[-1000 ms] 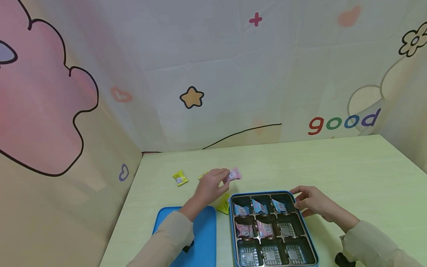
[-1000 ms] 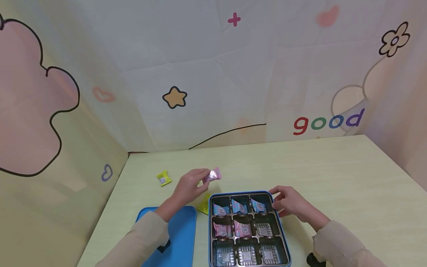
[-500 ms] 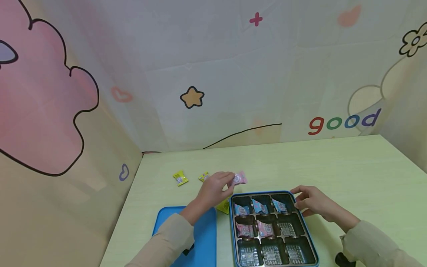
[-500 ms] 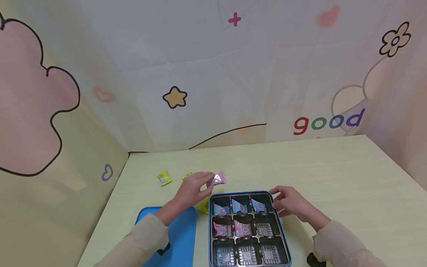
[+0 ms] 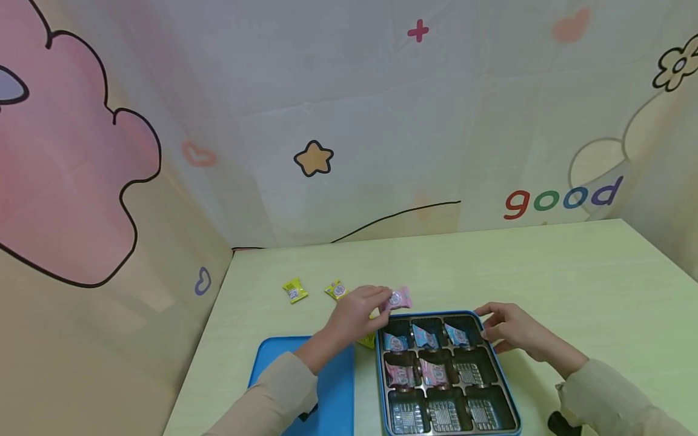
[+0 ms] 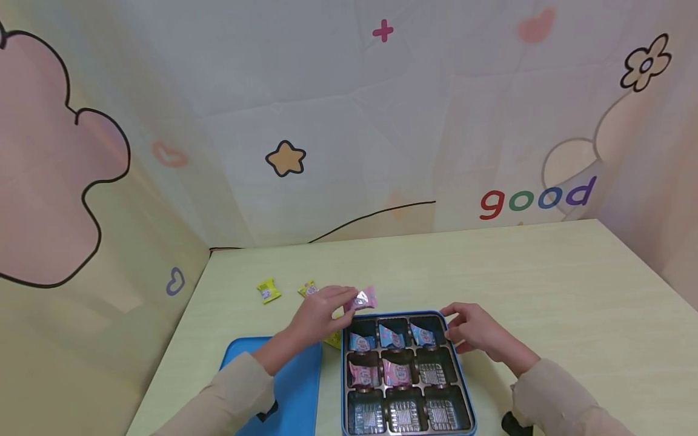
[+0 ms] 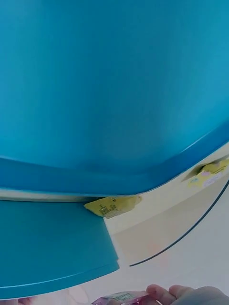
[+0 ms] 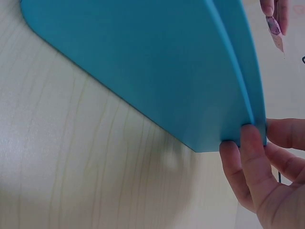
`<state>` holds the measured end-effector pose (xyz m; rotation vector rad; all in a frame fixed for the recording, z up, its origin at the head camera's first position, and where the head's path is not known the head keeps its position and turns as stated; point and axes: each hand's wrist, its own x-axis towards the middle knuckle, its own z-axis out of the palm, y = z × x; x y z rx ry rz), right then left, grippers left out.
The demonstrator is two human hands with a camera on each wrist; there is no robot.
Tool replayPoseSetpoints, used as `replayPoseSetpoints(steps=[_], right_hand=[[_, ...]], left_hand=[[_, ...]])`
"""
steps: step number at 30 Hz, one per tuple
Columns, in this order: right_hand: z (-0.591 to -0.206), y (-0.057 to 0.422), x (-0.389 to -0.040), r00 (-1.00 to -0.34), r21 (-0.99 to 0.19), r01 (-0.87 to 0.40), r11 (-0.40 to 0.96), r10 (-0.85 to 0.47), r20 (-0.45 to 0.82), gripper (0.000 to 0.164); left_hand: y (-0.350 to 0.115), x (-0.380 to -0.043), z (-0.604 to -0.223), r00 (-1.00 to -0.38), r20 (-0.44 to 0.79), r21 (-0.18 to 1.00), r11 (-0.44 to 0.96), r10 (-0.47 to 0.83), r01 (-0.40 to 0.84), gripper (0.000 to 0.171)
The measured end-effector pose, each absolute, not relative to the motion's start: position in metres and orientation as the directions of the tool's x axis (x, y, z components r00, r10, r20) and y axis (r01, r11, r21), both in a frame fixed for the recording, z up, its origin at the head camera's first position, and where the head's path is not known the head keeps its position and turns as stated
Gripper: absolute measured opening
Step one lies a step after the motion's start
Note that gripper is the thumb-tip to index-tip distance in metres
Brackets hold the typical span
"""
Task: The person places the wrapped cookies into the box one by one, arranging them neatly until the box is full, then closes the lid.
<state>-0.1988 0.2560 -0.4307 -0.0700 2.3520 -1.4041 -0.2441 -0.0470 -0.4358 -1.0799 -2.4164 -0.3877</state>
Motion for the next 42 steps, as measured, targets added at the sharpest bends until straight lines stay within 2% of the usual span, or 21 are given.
replayPoseSetpoints(steps=[8,25,35,42], right_hand=[[-0.431,0.256,-0.199,-0.917,-0.858,0.160,0.489,-0.248,-0.312,0.045],[-0.430,0.254,-0.198,-0.926,-0.845,0.150,0.514,-0.226,-0.302,0.044],[-0.431,0.255,-0.198,-0.927,-0.842,0.138,0.521,-0.231,-0.295,0.044],[-0.432,0.254,-0.198,-0.930,-0.844,0.144,0.517,-0.221,-0.294,0.043]], left_hand=[[-0.042,-0.238,-0.436,-0.516,0.547,0.032,0.599,0.659,0.800,0.032],[-0.029,-0.221,-0.436,-0.514,0.484,0.049,0.565,0.708,0.824,0.033],[-0.021,-0.215,-0.440,-0.426,0.525,0.021,0.489,0.737,0.872,0.029],[-0.015,-0.209,-0.438,-0.407,0.507,0.014,0.465,0.760,0.885,0.030]])
